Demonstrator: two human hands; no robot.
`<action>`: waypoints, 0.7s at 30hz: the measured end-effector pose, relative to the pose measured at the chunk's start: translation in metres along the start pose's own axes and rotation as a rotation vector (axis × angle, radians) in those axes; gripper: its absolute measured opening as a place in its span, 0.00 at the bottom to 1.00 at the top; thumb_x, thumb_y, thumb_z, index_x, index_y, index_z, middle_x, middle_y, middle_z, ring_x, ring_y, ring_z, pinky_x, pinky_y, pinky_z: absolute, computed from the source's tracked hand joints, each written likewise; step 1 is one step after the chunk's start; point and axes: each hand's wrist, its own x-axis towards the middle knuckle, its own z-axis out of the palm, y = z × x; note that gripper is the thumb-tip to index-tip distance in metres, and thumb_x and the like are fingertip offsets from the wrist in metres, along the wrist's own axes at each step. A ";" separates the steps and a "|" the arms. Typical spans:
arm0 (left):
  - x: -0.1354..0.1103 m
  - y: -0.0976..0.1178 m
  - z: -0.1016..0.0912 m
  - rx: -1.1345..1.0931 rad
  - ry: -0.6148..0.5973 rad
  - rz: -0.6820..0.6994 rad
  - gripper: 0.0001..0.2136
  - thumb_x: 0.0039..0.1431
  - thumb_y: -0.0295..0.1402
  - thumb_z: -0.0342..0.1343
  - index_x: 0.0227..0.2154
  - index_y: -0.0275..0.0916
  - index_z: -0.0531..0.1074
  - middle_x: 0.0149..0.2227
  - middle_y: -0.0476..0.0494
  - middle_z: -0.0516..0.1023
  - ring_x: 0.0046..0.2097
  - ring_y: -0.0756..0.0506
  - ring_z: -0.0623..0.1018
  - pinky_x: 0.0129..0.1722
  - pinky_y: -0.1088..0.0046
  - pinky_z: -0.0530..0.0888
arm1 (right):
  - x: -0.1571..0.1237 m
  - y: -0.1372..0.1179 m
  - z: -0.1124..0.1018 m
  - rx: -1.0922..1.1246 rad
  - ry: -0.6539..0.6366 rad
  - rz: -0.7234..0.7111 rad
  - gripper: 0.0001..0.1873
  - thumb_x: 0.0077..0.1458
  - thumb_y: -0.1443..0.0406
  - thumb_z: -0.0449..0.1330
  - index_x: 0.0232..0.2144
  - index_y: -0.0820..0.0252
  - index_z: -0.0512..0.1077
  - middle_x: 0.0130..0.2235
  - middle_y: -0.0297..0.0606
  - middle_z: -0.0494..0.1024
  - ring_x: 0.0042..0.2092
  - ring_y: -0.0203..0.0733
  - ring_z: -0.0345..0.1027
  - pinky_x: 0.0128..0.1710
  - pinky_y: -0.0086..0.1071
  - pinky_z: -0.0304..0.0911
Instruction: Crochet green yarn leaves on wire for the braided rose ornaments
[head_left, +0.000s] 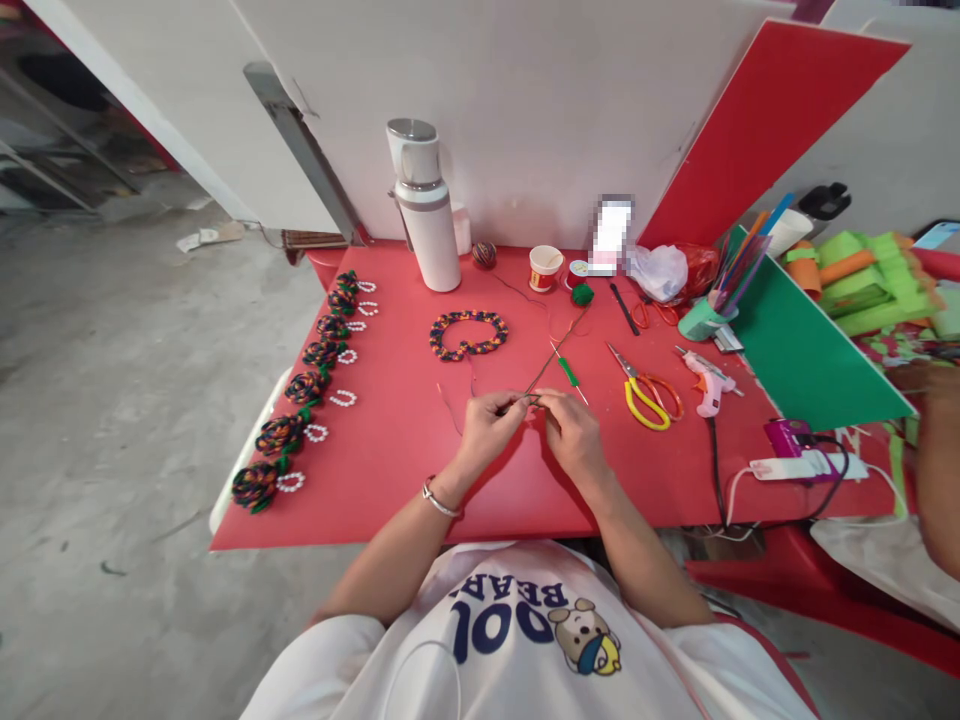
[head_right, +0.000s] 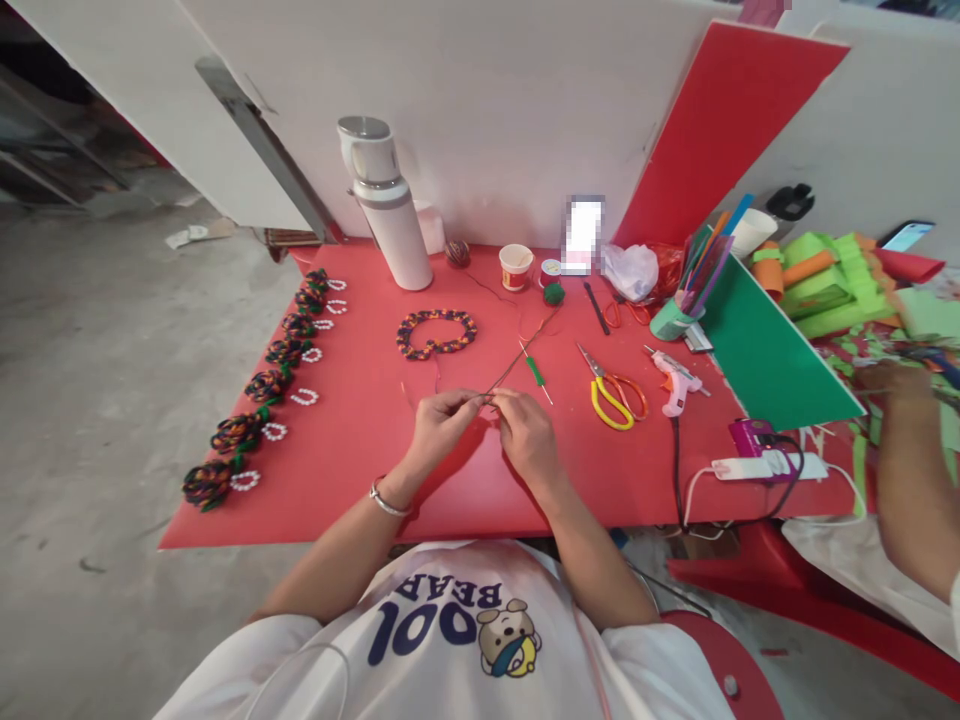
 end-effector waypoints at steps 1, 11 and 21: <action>0.000 0.000 0.000 -0.014 0.003 -0.005 0.12 0.56 0.37 0.59 0.27 0.35 0.82 0.23 0.47 0.77 0.26 0.50 0.70 0.26 0.77 0.64 | 0.001 -0.001 -0.001 0.013 0.022 -0.006 0.16 0.67 0.68 0.52 0.47 0.53 0.78 0.49 0.43 0.84 0.52 0.45 0.78 0.55 0.41 0.74; -0.001 0.000 -0.001 -0.052 -0.139 0.086 0.13 0.60 0.40 0.62 0.36 0.36 0.85 0.30 0.42 0.84 0.31 0.47 0.78 0.33 0.73 0.73 | 0.009 -0.018 -0.006 0.503 0.117 0.472 0.11 0.61 0.58 0.62 0.37 0.53 0.83 0.41 0.40 0.86 0.44 0.45 0.80 0.48 0.39 0.76; 0.003 -0.009 -0.001 0.048 -0.046 0.135 0.09 0.59 0.38 0.63 0.31 0.38 0.83 0.29 0.43 0.83 0.29 0.47 0.78 0.31 0.73 0.73 | 0.010 0.000 -0.018 0.756 0.204 0.704 0.10 0.54 0.56 0.65 0.32 0.55 0.82 0.53 0.40 0.82 0.40 0.41 0.76 0.25 0.29 0.65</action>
